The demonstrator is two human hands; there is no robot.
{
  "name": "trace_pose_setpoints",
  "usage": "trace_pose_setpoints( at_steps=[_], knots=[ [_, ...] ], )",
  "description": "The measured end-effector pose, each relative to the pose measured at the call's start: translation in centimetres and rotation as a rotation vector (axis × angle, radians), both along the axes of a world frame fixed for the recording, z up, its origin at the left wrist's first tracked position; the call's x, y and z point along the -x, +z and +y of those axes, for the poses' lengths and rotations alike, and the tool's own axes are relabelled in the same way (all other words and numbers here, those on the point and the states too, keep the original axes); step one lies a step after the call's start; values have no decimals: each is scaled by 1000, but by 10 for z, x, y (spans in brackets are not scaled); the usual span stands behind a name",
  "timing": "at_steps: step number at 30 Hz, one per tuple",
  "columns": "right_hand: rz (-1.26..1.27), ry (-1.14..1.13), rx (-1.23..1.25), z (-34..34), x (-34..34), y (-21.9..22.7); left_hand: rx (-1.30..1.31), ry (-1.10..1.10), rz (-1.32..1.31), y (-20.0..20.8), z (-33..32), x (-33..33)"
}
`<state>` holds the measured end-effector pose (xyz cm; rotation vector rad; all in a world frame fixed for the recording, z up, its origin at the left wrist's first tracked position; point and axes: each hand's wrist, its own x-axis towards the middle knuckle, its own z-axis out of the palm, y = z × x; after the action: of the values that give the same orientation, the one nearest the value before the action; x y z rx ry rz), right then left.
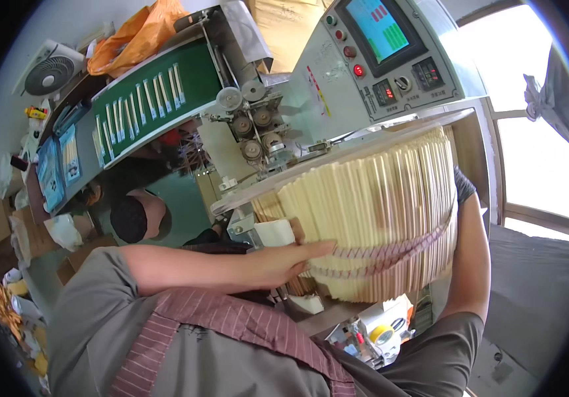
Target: Packaging bundles of chopsticks into plastic sleeves and boxes.
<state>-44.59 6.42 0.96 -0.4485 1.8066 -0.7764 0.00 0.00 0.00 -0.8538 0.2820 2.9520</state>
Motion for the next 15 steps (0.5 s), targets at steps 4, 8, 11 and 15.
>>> trace_pose_setpoints(
  at_steps=[4,8,11,15],
  knots=[
    [30,-122,-154,-66,-54,44,-28,147,36,-45,8,14],
    [554,-21,-307,-75,-53,52,-84,130,195,3,-11,-29],
    [816,193,-384,-73,-43,56,-6,143,306,0,-9,-69],
    [1282,516,-390,-65,-54,58,-10,92,235,23,-15,-96]
  ],
)
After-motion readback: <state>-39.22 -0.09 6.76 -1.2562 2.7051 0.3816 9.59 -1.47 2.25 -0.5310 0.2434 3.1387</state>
